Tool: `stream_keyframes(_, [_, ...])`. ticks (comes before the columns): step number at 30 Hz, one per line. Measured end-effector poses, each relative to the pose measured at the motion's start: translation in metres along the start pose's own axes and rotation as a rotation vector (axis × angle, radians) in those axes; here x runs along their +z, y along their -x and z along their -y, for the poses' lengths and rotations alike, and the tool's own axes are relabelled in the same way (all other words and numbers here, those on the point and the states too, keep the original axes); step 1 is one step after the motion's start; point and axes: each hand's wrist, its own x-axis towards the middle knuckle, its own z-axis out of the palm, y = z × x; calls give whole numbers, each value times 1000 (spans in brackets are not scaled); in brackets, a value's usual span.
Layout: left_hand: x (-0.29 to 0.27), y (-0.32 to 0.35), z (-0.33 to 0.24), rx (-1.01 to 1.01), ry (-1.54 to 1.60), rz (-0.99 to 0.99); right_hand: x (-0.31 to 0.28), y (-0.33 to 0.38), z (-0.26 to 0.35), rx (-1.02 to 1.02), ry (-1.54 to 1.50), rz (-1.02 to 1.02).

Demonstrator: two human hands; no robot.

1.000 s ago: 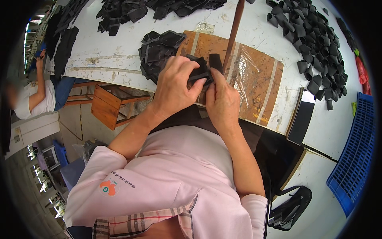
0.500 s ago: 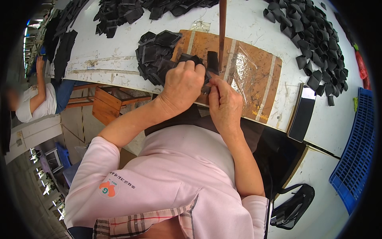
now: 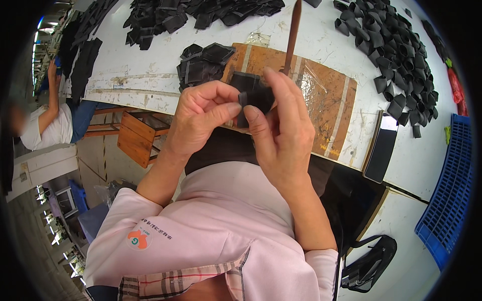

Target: Inspecting and manipulating small black rubber components at a manufacturing workbench.

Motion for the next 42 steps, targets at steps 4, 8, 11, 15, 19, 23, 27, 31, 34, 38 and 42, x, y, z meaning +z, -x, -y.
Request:
stream_keyframes(4, [2,10,1,-43,189,87,-13,0,0,556,-592,247])
stream_keyframes(8, [5,11,7,-76,278,102,-17,3,-3,703,-888,125])
stream_keyframes(11, [4,10,2,-175,405,157,-21,5,-6,716,-930,195])
stream_keyframes(15, [3,7,1,-174,310,207,-21,7,-6,731,-950,195])
stream_keyframes(19, [3,7,0,-176,231,224,-22,9,-10,718,-940,265])
stream_keyframes(23, [1,7,-1,-176,148,260,-25,8,-10,695,-853,291])
stream_keyframes(27, [3,8,-4,-149,-91,212,-28,6,-7,658,-678,325])
stream_keyframes(31, [8,5,0,-45,-232,32,-13,8,0,303,-84,98])
stream_keyframes(34, [19,8,3,72,-216,-134,-16,12,5,60,209,-72])
stream_keyframes(38, [34,10,6,230,-256,-154,-9,15,4,68,-19,-21])
stream_keyframes(42, [38,5,14,670,-746,-339,-9,4,9,-152,240,-41])
